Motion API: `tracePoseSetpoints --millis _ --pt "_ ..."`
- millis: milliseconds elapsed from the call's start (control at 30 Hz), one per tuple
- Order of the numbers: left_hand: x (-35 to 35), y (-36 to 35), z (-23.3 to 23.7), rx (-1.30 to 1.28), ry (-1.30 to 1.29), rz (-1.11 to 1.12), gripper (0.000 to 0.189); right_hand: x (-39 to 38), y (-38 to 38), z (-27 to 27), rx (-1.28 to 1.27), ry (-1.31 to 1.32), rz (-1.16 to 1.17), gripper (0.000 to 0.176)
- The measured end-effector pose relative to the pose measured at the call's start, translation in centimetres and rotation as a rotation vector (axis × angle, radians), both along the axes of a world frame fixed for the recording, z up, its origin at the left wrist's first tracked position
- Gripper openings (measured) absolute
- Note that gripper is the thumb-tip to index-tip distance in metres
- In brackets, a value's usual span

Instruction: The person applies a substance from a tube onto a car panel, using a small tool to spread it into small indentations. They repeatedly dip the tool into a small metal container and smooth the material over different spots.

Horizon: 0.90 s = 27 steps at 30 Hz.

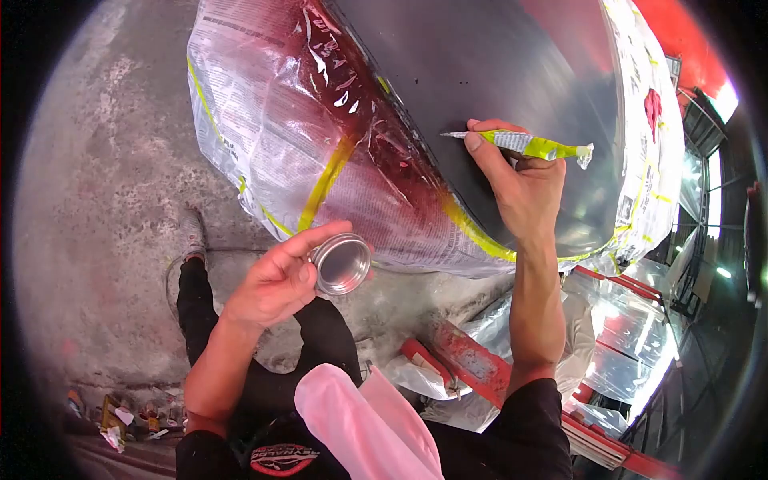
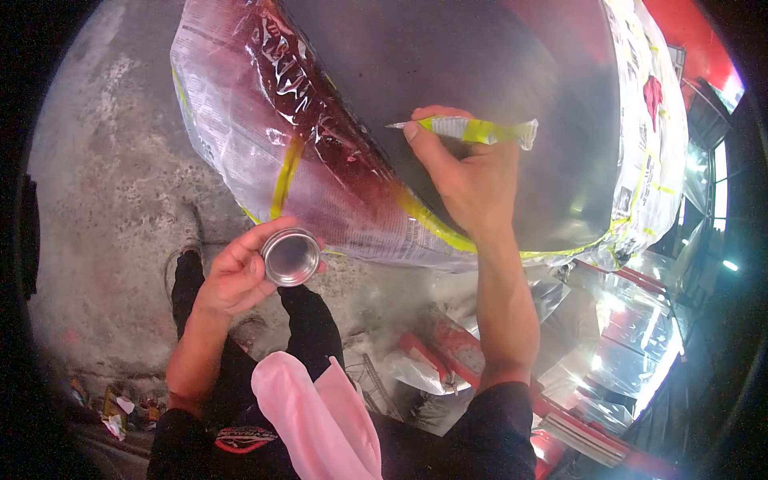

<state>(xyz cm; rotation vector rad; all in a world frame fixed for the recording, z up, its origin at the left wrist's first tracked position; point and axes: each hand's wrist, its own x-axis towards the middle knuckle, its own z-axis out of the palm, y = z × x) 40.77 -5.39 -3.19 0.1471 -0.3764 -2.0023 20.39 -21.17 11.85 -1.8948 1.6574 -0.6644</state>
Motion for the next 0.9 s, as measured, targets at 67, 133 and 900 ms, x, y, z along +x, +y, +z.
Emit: tracePoseSetpoints --millis 67,133,900 --pt "0.0 0.0 0.1 0.001 0.005 0.0 0.061 0.1 0.1 0.0 0.006 0.005 -0.005 0.017" --pt "0.0 0.1 0.1 0.012 0.021 -0.007 0.06 0.3 0.2 0.1 0.013 0.01 -0.011 0.017" --pt "0.2 0.0 0.1 0.035 0.047 -0.011 0.061 0.1 0.0 0.5 0.013 -0.014 -0.026 0.014"
